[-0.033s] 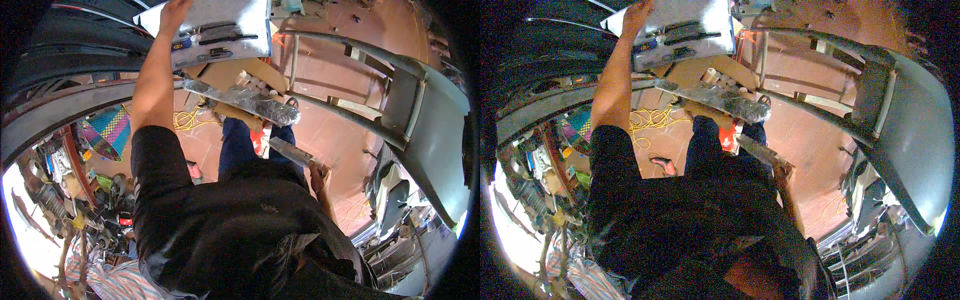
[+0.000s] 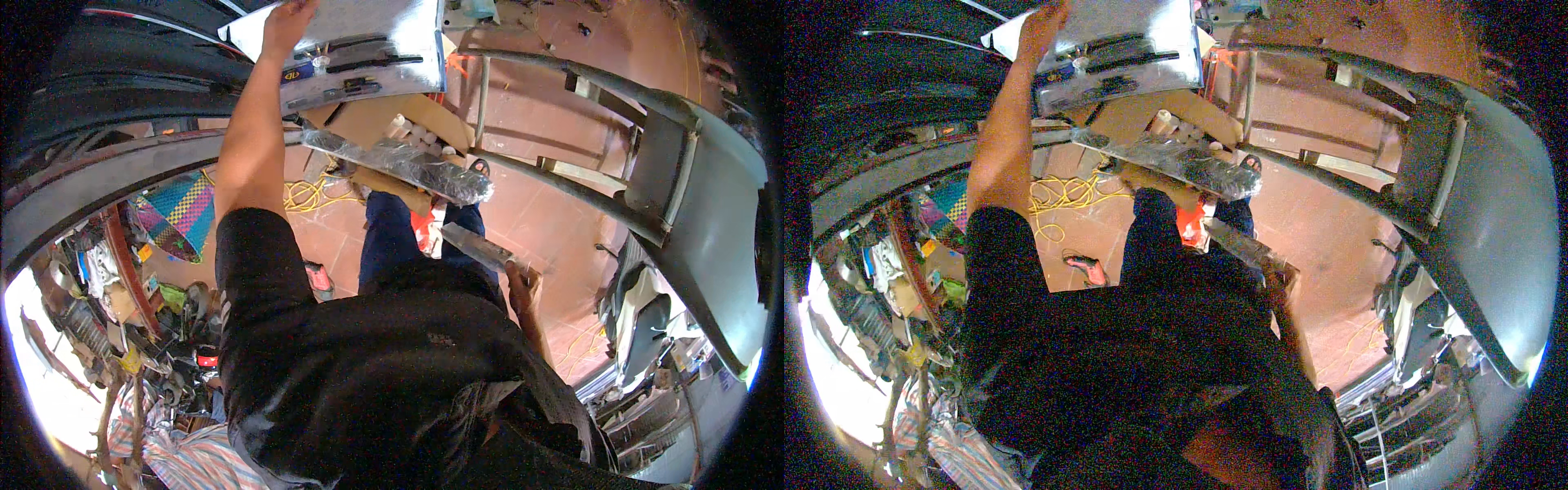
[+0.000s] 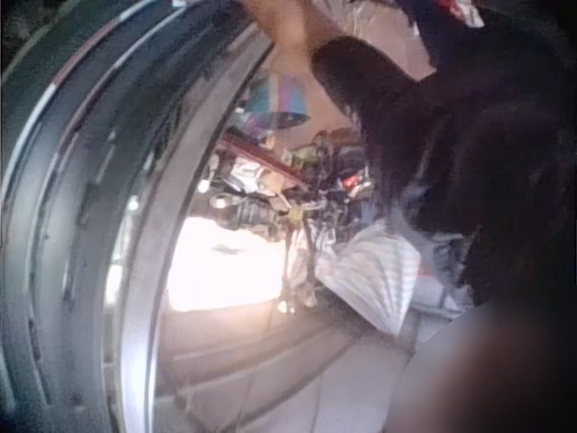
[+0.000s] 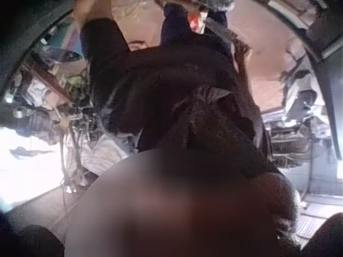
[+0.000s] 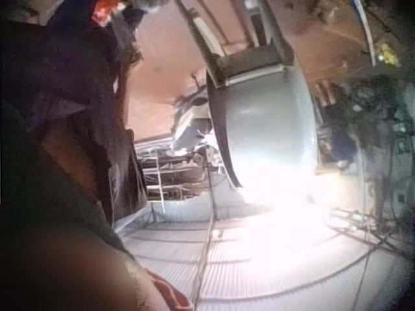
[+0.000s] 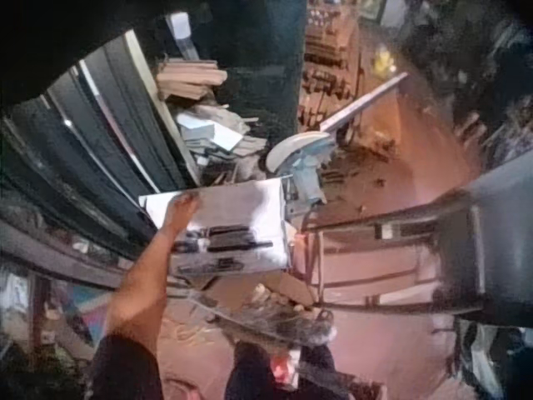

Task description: The person retrieves a long blue box from a cluttered workshop, opens it, and removes a metal sliding door lock mechanism. They unwrap the plastic packaging, inspect the lock, and then open a smaller box to remove a lock cylinder, which they also inspect.

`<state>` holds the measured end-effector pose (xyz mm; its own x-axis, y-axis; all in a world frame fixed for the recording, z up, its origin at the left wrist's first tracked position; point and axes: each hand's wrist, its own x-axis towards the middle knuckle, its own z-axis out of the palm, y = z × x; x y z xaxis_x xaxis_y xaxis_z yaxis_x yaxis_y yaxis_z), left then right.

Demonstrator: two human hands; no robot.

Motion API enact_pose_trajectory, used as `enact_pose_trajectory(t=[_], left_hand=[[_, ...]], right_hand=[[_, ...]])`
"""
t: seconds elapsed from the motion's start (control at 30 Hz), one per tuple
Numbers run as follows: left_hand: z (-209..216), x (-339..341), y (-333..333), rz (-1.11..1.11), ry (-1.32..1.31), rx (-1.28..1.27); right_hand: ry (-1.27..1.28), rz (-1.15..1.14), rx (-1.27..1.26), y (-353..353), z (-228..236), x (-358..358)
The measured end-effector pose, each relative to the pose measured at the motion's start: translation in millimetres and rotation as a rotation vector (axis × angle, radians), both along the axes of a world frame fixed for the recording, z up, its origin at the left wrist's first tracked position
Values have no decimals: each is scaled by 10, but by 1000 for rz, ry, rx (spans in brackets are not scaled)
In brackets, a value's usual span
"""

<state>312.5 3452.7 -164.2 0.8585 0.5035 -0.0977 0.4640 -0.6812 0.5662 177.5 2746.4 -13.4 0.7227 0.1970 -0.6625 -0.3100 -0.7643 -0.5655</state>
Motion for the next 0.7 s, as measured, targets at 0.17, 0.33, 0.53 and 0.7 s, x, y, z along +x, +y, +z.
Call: enact_pose_trajectory(t=[0.17,0.33,0.53,0.7], left_hand=[[-192,-207,-64,-237,35,-22],[-156,-295,-191,-109,58,8],[-209,-862,-705,299,195,-256],[-510,-1426,-1850,130,175,-387]], right_hand=[[-41,-65,108,175,-109,91],[-2,-176,185,319,-53,129],[69,-201,147,477,62,242],[45,-175,218,398,-81,227]])
